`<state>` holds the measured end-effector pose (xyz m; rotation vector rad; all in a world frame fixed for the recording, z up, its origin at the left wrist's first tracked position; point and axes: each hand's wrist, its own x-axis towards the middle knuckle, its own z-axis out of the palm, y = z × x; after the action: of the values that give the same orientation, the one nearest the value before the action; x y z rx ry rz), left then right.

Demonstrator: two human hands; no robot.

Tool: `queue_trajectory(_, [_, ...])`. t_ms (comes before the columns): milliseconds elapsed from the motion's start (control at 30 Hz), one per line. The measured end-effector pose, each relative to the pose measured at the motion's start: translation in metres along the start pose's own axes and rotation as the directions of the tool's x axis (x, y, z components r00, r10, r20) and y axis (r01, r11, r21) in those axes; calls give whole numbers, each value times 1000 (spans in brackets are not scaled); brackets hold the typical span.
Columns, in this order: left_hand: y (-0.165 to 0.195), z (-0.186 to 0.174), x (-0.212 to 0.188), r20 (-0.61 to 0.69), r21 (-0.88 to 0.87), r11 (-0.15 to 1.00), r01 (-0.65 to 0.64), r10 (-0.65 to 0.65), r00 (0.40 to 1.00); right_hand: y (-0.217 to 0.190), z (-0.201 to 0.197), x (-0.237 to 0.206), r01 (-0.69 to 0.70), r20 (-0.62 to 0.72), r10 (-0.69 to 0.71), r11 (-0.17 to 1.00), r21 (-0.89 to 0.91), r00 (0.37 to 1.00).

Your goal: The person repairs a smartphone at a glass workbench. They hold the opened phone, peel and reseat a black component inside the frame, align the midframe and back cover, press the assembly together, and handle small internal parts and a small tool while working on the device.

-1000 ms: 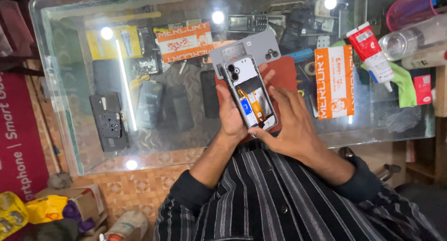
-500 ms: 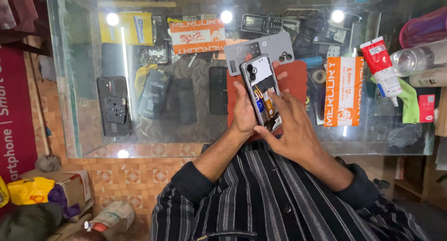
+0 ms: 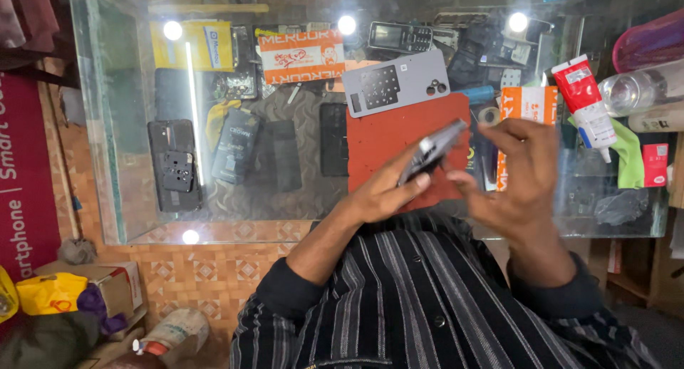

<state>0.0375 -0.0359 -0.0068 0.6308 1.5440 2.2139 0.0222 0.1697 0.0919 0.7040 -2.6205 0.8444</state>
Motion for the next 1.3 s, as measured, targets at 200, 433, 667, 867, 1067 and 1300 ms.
queue_trajectory(200, [8, 11, -4, 200, 311, 950, -32, -32, 979, 6, -20, 9, 43, 145, -137, 856, 516, 980])
queue_trajectory(433, [24, 13, -13, 270, 56, 998, 28, -42, 962, 21, -17, 0, -109, 212, -64, 695, 710, 975])
queue_trajectory(667, [36, 15, -8, 304, -208, 974, 93, -26, 952, 42, -21, -13, -230, 280, -22, 510, 829, 960])
queue_trajectory(867, [24, 17, -3, 282, -653, 717, 242, -66, 957, 51, -5, -5, -253, 283, 23, 524, 813, 959])
queue_trajectory(1067, [-32, -5, -8, 530, -846, -4, 533, -123, 839, 54, 5, 21, 252, 161, -442, 734, 631, 882])
queue_trajectory(1300, [-66, -17, -11, 546, -813, -242, 530, -1, 838, 71, 33, 7, 191, 181, -420, 701, 687, 890])
